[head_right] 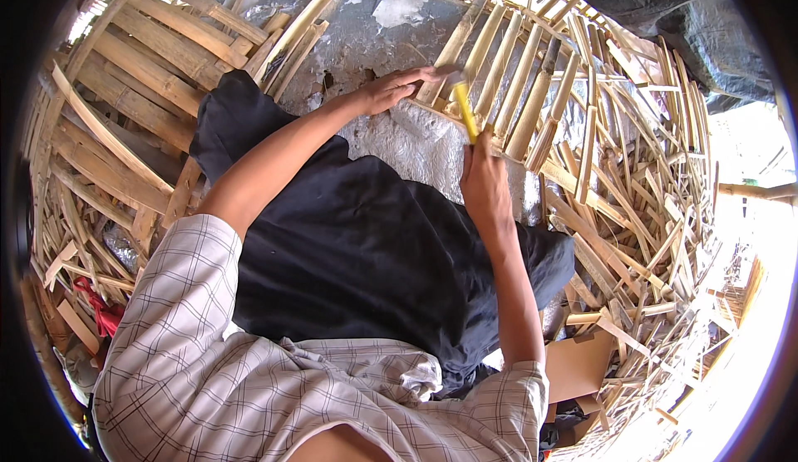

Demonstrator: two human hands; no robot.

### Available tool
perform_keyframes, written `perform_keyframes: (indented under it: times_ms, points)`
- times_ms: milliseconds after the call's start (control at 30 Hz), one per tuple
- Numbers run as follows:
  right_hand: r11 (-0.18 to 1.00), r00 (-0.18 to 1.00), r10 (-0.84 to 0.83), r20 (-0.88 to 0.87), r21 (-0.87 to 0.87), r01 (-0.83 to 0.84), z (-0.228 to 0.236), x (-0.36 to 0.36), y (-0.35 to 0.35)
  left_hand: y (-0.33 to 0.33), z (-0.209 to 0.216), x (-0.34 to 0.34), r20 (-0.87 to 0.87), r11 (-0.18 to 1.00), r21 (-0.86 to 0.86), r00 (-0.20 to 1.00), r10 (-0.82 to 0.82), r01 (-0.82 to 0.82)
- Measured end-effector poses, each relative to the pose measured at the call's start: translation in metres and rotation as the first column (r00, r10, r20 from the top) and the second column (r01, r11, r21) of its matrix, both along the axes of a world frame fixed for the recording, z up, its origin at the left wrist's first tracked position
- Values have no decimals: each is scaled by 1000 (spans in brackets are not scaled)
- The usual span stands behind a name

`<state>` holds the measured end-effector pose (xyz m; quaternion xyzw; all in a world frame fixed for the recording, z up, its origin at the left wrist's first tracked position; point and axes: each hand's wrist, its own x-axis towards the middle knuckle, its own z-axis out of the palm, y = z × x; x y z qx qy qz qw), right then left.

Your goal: The person assembles a frame of bamboo or wood slats by hammering nails into them and positioning new slats on the structure.

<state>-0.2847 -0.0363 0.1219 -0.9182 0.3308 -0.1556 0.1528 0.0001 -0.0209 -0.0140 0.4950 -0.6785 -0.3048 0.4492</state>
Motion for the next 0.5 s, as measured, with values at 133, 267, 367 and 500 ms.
perform_keyframes:
  times_ms: [133,267,367,500]
  points:
    - [996,997,57,49,71,-60,21,13,-10,5,-8,6,-3,992,118,999,38,-37]
    - [985,996,-93,-4,147,93,16,18,2,2,-9,10,-30,999,51,1000,-7,8]
    - [989,992,109,-62,-98,-115,-5,-6,-12,-3,5,0,-161,980,194,987,-12,43]
    - [994,1000,-28,9,110,26,28,17,-2,2,-4,14,-16,999,43,1000,-17,18]
